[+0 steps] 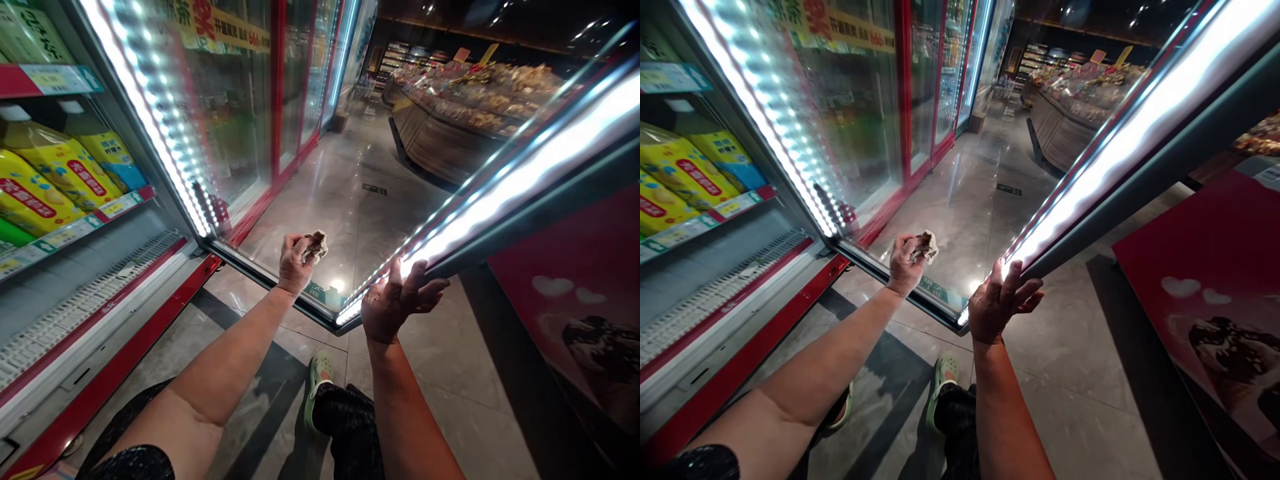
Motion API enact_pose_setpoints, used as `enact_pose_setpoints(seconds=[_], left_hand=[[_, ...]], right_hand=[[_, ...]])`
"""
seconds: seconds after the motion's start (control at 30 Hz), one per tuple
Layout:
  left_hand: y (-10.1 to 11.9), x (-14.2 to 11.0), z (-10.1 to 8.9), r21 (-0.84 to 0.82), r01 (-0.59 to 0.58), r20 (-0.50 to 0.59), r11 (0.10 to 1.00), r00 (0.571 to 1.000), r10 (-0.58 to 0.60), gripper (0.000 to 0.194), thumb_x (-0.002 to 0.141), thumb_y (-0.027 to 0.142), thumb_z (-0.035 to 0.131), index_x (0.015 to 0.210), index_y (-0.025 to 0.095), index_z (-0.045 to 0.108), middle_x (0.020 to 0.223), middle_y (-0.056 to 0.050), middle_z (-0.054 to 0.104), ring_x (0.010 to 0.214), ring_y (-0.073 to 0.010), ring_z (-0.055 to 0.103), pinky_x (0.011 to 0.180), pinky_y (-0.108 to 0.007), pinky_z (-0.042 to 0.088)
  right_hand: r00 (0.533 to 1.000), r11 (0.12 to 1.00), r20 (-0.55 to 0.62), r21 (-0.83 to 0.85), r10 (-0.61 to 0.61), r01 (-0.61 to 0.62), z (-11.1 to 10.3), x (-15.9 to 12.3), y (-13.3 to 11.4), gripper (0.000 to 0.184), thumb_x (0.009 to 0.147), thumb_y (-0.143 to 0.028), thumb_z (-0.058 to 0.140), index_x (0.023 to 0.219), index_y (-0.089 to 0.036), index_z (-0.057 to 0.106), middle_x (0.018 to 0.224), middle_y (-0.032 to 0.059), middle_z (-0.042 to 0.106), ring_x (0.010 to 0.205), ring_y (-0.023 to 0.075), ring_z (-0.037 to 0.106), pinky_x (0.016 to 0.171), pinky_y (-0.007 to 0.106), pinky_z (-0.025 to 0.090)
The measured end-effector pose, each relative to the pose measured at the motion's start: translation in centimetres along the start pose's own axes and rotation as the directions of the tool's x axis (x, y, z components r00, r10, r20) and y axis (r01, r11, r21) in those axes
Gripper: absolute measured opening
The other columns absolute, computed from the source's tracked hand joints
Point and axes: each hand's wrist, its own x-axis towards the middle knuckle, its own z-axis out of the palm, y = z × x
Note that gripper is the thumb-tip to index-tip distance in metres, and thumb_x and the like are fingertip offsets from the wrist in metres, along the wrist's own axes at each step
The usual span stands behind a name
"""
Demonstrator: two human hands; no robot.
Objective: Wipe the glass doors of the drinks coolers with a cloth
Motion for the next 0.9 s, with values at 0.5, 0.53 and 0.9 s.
enact_pose_setpoints(seconds=[0.5,0.53,0.9], left_hand=[[-5.4,3.6,-2.8,-0.004,0.230,-0.159,0.973,0.961,-0.227,0.032,0.076,0.018,0.081,0.107,0.022,0.074,0.107,-0.008,0.061,0.095,-0.0178,0.066,0.090,-0.032,0.059],[-5.8,3.9,-3.0,-0.006,0.274,-0.190,0.962,0.944,-0.270,0.032,0.076,0.017,0.081,0.106,0.021,0.074,0.107,-0.008,0.061,0.094,-0.0180,0.066,0.089,-0.032,0.059],[-7.0,5.8,-4.0,-0.001,0.354,-0.244,0.935,0.907,-0.344,0.032,0.076,0.018,0.080,0.108,0.022,0.075,0.106,-0.008,0.064,0.100,-0.0202,0.067,0.097,-0.034,0.056]], right_hand=[[0.993,0.997,-0.106,0.050,-0.052,0.058,0.4,0.6,0.1,0.057,0.091,-0.004,0.045,0.145,-0.021,0.053,0.154,0.0194,0.048,0.162,0.0309,0.004,0.120,0.065,0.028],[0.993,0.997,-0.107,0.061,-0.046,0.053,0.5,0.6,0.1,0.057,0.091,-0.004,0.045,0.144,-0.021,0.054,0.153,0.0194,0.049,0.162,0.0324,0.006,0.120,0.066,0.029],[0.992,0.998,-0.109,0.024,-0.059,0.062,0.8,0.7,0.4,0.051,0.091,-0.007,0.050,0.140,-0.020,0.056,0.144,0.0221,0.054,0.156,0.0403,0.023,0.113,0.066,0.035]])
